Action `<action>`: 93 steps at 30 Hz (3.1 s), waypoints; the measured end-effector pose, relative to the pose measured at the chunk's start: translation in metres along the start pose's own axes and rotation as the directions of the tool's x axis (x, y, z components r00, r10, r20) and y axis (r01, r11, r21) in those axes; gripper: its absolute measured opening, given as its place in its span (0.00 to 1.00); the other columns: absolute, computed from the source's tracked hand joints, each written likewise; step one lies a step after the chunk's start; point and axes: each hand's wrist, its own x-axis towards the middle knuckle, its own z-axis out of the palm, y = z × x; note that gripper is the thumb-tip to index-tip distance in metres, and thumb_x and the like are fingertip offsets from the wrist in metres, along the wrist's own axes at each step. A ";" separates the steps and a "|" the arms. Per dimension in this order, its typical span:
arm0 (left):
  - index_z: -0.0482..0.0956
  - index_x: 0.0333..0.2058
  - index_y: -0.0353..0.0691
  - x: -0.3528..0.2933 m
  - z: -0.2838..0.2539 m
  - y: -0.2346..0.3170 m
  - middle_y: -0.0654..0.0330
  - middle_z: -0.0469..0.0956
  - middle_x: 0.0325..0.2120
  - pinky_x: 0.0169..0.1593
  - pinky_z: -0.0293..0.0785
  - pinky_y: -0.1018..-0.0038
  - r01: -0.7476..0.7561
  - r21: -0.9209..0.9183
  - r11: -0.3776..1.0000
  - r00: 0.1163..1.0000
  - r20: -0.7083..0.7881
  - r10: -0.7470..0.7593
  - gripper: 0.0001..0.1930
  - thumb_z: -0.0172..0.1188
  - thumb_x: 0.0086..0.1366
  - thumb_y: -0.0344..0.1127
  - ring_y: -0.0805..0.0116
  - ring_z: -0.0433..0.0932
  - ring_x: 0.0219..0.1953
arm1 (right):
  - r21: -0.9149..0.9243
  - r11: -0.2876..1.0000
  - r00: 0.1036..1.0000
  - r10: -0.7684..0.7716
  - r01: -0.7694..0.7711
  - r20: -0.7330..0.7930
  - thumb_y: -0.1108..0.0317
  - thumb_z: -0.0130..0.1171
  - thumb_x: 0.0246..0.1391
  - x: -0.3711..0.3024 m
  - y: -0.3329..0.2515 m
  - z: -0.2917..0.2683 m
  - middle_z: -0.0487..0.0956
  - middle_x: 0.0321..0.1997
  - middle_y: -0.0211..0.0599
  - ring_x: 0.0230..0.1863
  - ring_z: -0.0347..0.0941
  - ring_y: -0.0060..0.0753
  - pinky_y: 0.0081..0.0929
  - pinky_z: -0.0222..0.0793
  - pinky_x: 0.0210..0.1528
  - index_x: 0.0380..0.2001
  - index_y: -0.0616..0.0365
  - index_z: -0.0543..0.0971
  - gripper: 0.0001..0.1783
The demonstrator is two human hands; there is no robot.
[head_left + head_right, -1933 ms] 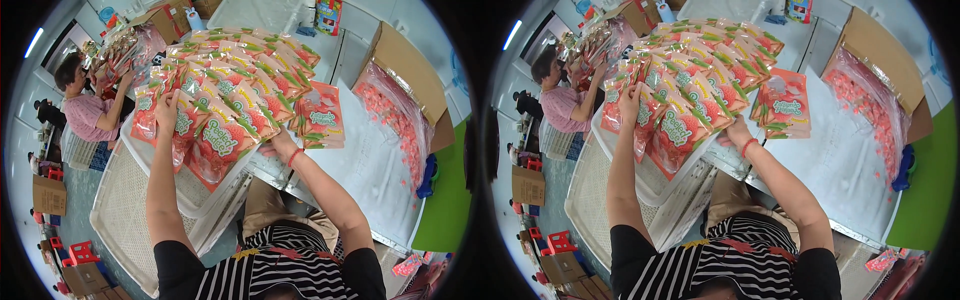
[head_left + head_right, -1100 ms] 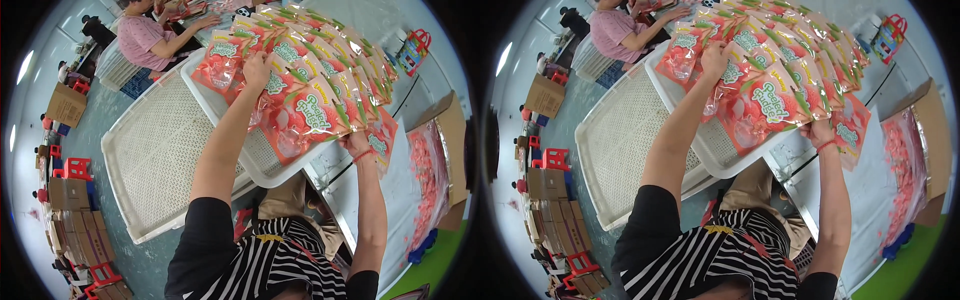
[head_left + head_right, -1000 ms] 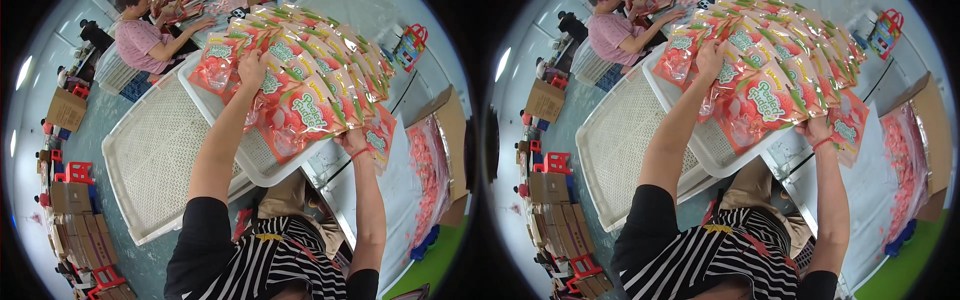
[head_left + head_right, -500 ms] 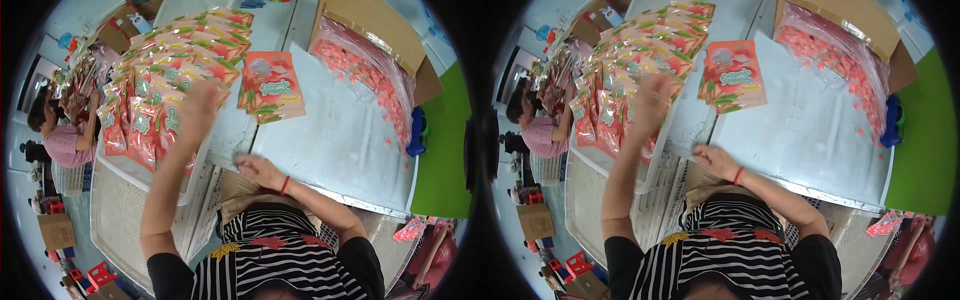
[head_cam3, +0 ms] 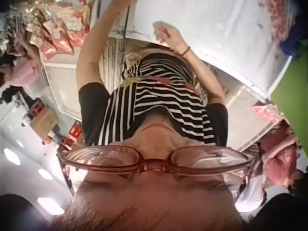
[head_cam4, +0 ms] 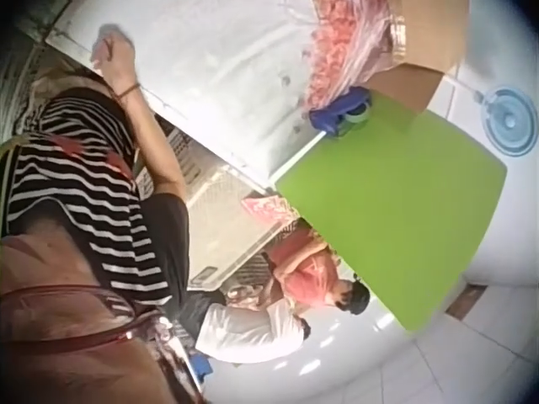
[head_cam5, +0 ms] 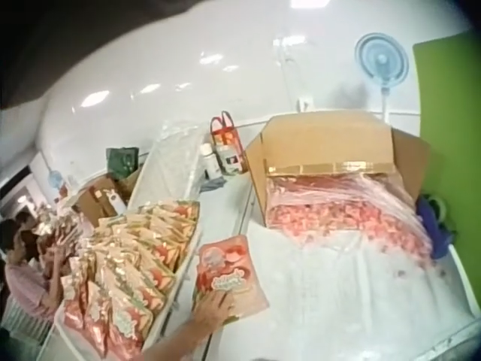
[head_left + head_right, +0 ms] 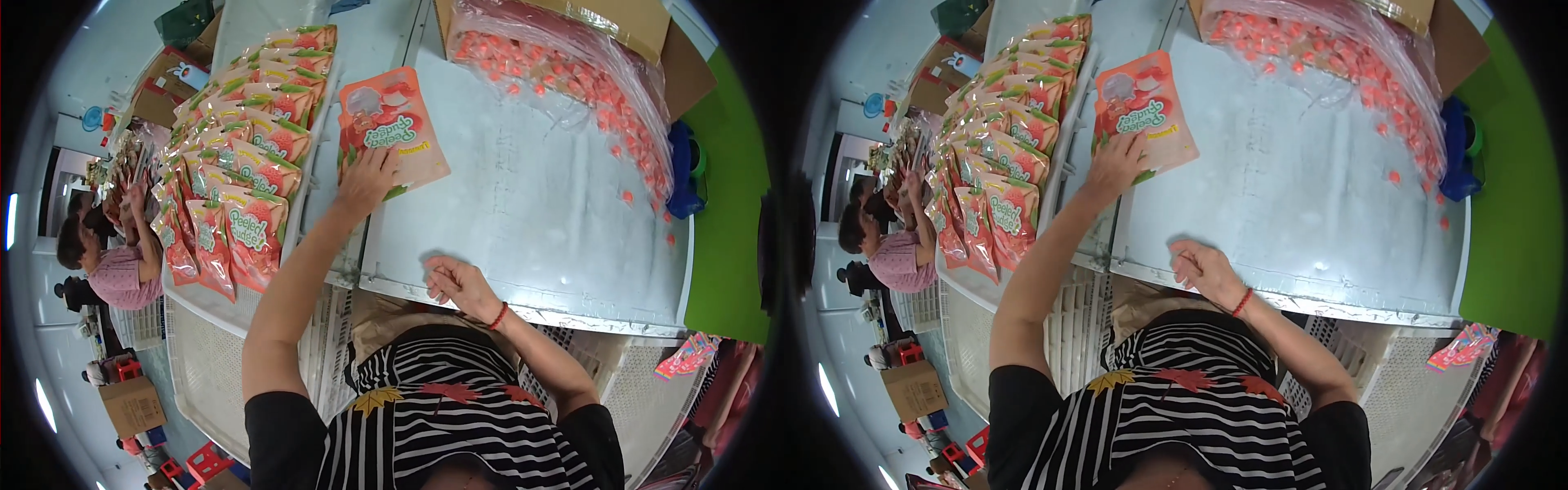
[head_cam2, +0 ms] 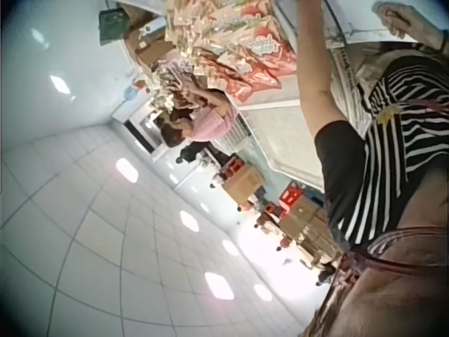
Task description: Packing individual gummy candies into branded pouches.
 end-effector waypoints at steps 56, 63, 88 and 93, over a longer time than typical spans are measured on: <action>0.71 0.43 0.29 0.054 -0.079 0.170 0.49 0.76 0.24 0.24 0.75 0.64 0.171 -0.466 0.868 0.985 0.091 -0.145 0.19 0.57 0.50 0.25 0.54 0.80 0.26 | -0.602 0.791 0.841 -0.395 0.108 -0.369 0.70 0.55 0.54 -0.030 -0.021 -0.062 0.74 0.19 0.38 0.17 0.72 0.29 0.26 0.68 0.21 0.36 0.58 0.75 0.07; 0.70 0.43 0.26 0.057 -0.081 0.190 0.48 0.76 0.27 0.24 0.76 0.66 0.135 -0.515 0.846 0.990 0.105 -0.094 0.18 0.55 0.51 0.24 0.55 0.80 0.25 | 0.651 0.724 0.874 0.139 0.231 -0.465 0.60 0.41 0.65 -0.030 -0.044 -0.070 0.76 0.46 0.38 0.45 0.73 0.32 0.31 0.71 0.49 0.48 0.60 0.70 0.17; 0.56 0.58 0.31 0.066 -0.096 0.166 0.43 0.55 0.58 0.60 0.48 0.45 -0.236 -0.697 0.677 0.908 0.090 0.409 0.56 0.75 0.33 0.52 0.43 0.55 0.61 | 0.474 0.875 0.995 0.085 -0.097 0.046 0.66 0.50 0.62 -0.040 -0.048 -0.101 0.71 0.57 0.39 0.54 0.70 0.25 0.21 0.71 0.52 0.61 0.58 0.63 0.25; 0.55 0.61 0.34 0.072 -0.114 0.167 0.45 0.65 0.51 0.59 0.53 0.50 -0.213 -0.679 0.702 0.896 0.151 0.418 0.53 0.73 0.38 0.49 0.46 0.63 0.55 | 0.505 0.861 0.996 -0.088 0.065 0.024 0.65 0.49 0.62 -0.050 -0.047 -0.106 0.74 0.53 0.35 0.50 0.72 0.23 0.20 0.72 0.47 0.55 0.59 0.69 0.20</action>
